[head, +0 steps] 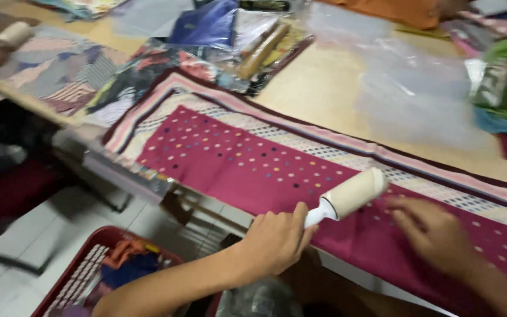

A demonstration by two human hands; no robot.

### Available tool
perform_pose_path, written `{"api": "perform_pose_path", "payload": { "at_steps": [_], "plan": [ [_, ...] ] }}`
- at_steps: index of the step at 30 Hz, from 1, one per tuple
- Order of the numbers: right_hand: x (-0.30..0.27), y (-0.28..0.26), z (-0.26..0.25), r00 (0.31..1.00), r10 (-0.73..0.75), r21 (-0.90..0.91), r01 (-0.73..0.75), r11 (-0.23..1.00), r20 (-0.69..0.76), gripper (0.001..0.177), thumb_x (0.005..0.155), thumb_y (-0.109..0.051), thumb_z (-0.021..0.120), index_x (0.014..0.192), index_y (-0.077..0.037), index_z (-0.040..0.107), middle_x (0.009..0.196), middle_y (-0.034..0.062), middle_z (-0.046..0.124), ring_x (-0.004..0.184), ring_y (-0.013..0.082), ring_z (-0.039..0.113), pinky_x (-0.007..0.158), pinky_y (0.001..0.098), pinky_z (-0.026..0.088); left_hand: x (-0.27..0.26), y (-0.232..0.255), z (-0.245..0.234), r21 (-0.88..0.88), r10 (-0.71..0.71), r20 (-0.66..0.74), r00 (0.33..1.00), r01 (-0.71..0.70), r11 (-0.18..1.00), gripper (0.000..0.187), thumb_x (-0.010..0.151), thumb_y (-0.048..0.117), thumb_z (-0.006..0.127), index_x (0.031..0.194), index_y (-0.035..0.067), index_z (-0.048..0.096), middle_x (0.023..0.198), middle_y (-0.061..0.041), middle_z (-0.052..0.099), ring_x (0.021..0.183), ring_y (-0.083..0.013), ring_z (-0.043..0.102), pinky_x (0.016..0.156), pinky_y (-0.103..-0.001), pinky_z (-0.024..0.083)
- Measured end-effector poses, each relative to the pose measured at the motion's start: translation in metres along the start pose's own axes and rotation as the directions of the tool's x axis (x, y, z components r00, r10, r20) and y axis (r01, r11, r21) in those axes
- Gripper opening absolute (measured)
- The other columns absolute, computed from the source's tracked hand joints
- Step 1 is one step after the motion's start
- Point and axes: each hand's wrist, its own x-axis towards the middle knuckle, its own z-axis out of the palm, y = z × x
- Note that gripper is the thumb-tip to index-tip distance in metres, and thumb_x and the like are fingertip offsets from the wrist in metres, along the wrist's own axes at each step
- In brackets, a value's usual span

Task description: Using a lint roller to clean a piece of fabric and then folding it on a workspace.

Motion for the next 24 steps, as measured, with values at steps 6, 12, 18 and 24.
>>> {"api": "perform_pose_path", "payload": {
  "at_steps": [6,12,18,24],
  "plan": [
    [0.014,0.135,0.046,0.981,0.130,-0.639,-0.009,0.769,0.143,0.086,0.090,-0.075,0.015,0.162,-0.029,0.011,0.171,0.0005,0.011,0.158,0.0277,0.011,0.119,0.0603,0.015,-0.053,-0.083,0.004,0.203,-0.383,-0.106,0.918,0.397,0.895,0.036,0.105,0.038,0.043,0.102,0.002,0.048,0.060,-0.013,0.068,0.041,-0.0386,0.062,0.039,-0.053,0.049],
    [0.019,0.136,0.050,0.958,0.224,-0.678,-0.044,0.733,0.179,0.090,0.083,-0.082,0.011,0.162,-0.038,0.002,0.172,-0.0018,0.004,0.158,0.0297,0.006,0.116,0.0618,0.015,-0.085,-0.183,-0.071,0.249,-0.784,-0.229,0.577,0.813,0.526,0.049,0.106,0.046,0.030,0.123,0.003,0.046,0.076,-0.020,0.074,0.063,-0.0429,0.073,0.060,-0.056,0.057],
    [0.019,0.134,0.047,0.959,0.205,-0.671,-0.021,0.741,0.196,0.089,0.085,-0.080,0.008,0.162,-0.037,0.000,0.172,-0.0017,0.004,0.158,0.0297,0.007,0.114,0.0631,0.015,-0.097,-0.214,-0.124,0.313,-0.605,-0.575,0.551,0.831,0.460,0.046,0.113,0.038,0.043,0.097,-0.004,0.054,0.071,-0.026,0.069,0.058,-0.0498,0.068,0.055,-0.058,0.054],
    [0.020,0.130,0.046,0.951,0.227,-0.647,-0.038,0.762,0.211,0.090,0.084,-0.081,0.006,0.161,-0.036,-0.001,0.172,-0.0019,0.000,0.158,0.0281,0.001,0.117,0.0668,0.008,-0.021,-0.144,-0.084,0.144,-0.445,-0.329,0.833,0.510,0.848,0.050,0.096,0.051,0.046,0.094,0.009,0.073,0.088,-0.017,0.073,0.073,-0.0421,0.066,0.063,-0.052,0.049]
  ]
}}
